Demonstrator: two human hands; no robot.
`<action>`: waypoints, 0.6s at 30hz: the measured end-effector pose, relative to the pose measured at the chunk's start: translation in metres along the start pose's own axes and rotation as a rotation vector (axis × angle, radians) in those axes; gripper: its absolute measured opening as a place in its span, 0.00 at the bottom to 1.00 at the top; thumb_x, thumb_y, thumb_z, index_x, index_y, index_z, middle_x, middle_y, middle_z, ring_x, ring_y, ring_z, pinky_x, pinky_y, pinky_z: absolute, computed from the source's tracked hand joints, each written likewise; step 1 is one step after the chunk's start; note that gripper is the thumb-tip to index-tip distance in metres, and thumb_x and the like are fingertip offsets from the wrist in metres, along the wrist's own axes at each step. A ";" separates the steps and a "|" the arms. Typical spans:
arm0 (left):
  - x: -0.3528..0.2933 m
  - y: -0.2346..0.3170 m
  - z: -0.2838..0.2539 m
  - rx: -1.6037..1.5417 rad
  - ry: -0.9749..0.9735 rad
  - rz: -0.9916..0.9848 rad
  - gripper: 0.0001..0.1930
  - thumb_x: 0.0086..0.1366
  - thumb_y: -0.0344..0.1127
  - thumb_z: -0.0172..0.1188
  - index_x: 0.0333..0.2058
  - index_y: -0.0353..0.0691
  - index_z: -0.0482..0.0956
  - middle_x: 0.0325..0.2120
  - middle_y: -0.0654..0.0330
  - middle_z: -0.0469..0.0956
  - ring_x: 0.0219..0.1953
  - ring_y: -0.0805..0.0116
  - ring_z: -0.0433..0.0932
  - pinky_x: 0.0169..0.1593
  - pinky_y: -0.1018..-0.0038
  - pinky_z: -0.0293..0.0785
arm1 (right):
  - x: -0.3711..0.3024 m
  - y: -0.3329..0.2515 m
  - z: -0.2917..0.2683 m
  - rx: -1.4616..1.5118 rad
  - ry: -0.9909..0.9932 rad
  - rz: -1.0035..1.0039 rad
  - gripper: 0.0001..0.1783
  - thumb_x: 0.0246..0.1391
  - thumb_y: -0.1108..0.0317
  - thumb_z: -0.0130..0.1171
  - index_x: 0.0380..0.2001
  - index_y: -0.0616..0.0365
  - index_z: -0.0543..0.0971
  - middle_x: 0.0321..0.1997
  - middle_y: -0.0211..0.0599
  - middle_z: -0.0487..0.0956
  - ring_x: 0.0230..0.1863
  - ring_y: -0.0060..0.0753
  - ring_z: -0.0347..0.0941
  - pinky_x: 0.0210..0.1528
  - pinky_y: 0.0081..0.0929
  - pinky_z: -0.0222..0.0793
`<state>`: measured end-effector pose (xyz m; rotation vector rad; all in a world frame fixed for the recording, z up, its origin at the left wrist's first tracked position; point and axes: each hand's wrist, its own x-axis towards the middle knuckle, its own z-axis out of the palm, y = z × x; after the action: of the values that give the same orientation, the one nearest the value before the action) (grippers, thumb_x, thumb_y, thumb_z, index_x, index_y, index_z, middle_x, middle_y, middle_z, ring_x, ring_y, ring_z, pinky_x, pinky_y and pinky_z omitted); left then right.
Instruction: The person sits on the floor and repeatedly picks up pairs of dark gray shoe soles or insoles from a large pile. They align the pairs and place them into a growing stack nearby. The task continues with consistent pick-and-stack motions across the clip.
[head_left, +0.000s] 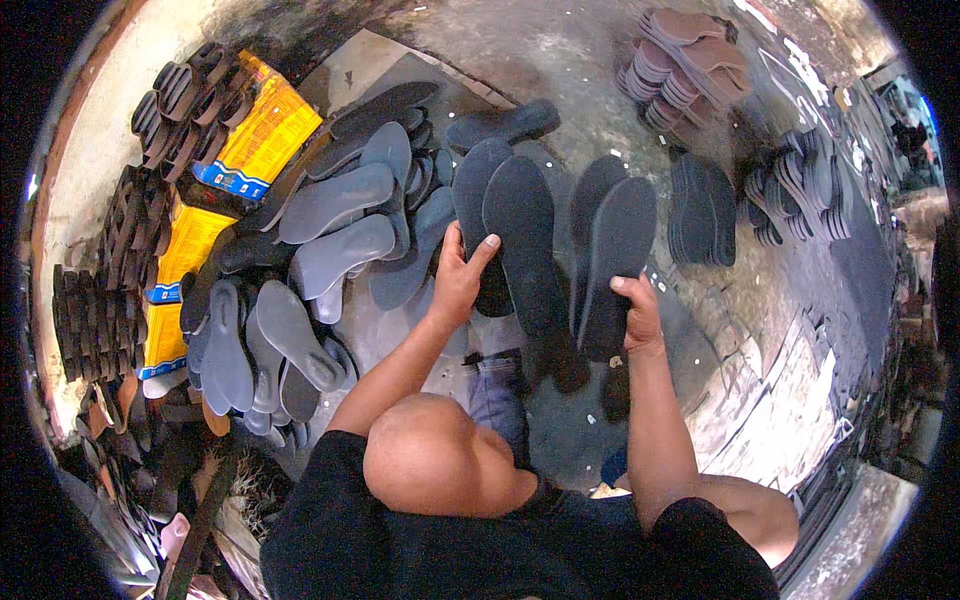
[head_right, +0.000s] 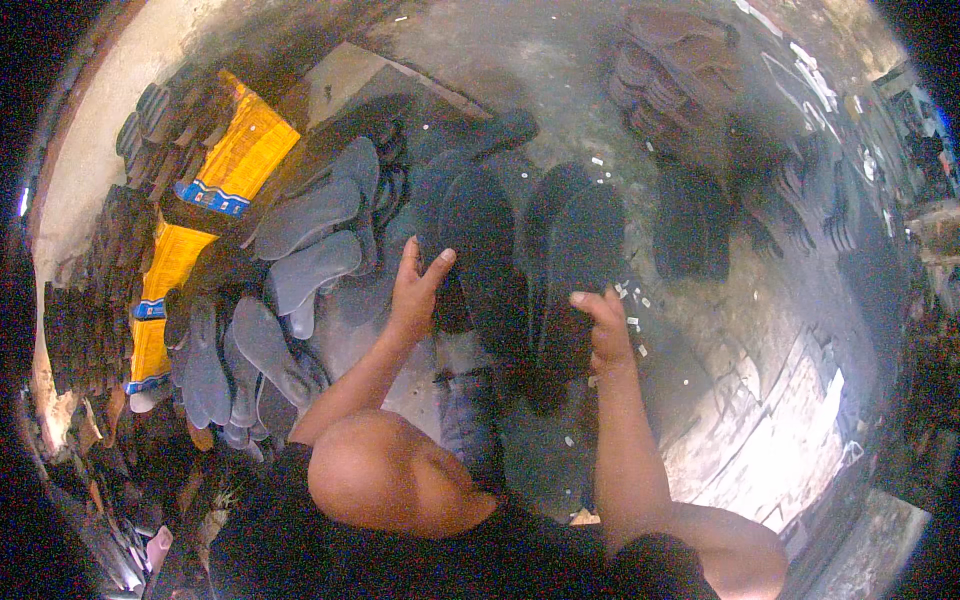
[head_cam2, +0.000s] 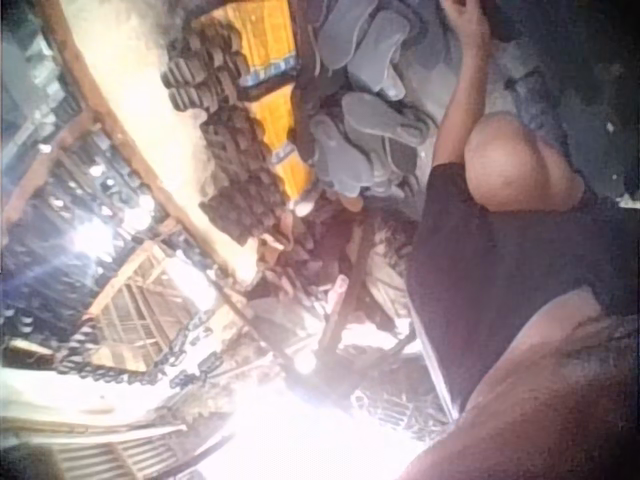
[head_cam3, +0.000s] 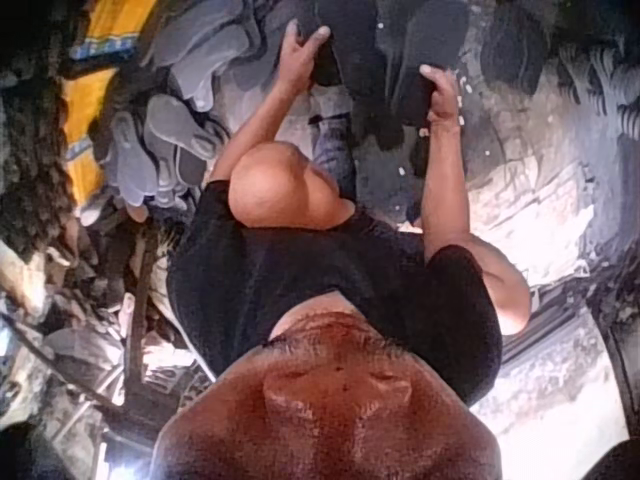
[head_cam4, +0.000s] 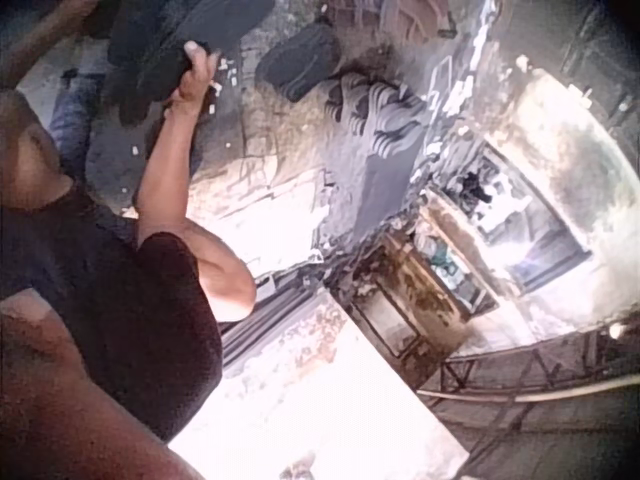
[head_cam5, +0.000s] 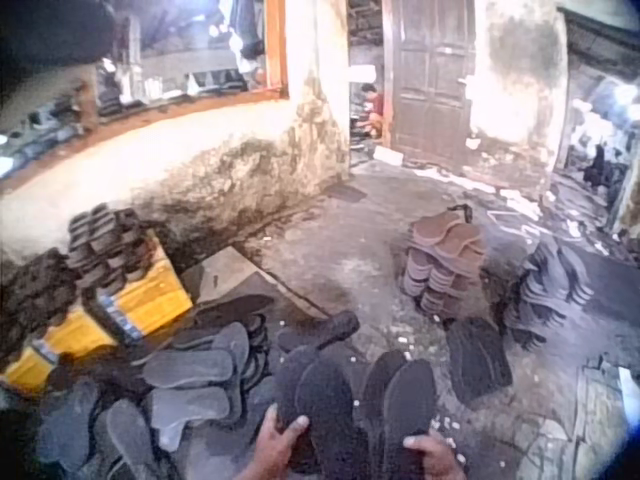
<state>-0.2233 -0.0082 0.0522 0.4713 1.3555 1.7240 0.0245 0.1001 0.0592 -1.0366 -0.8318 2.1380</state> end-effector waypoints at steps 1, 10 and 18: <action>0.000 -0.001 0.000 0.016 -0.013 0.022 0.21 0.73 0.35 0.64 0.58 0.36 0.68 0.51 0.59 0.79 0.54 0.70 0.77 0.60 0.70 0.70 | -0.001 0.000 0.002 -0.056 0.010 0.001 0.30 0.52 0.69 0.59 0.60 0.62 0.73 0.50 0.41 0.83 0.47 0.42 0.83 0.51 0.40 0.82; -0.012 0.007 0.007 0.085 -0.045 0.059 0.23 0.73 0.34 0.63 0.61 0.36 0.67 0.55 0.58 0.77 0.57 0.69 0.75 0.63 0.69 0.69 | -0.007 0.014 0.015 0.023 -0.023 0.055 0.32 0.52 0.71 0.62 0.62 0.58 0.72 0.50 0.40 0.82 0.47 0.42 0.82 0.51 0.39 0.82; -0.017 0.022 0.007 -0.150 0.069 -0.068 0.22 0.78 0.39 0.50 0.65 0.37 0.67 0.57 0.52 0.77 0.56 0.61 0.79 0.62 0.65 0.73 | -0.011 0.008 0.045 -0.244 0.028 -0.095 0.38 0.57 0.65 0.66 0.68 0.62 0.64 0.61 0.41 0.75 0.59 0.39 0.74 0.64 0.34 0.69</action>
<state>-0.2176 -0.0182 0.0788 0.2807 1.2645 1.7844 -0.0091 0.0745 0.0803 -1.1209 -1.1268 1.9732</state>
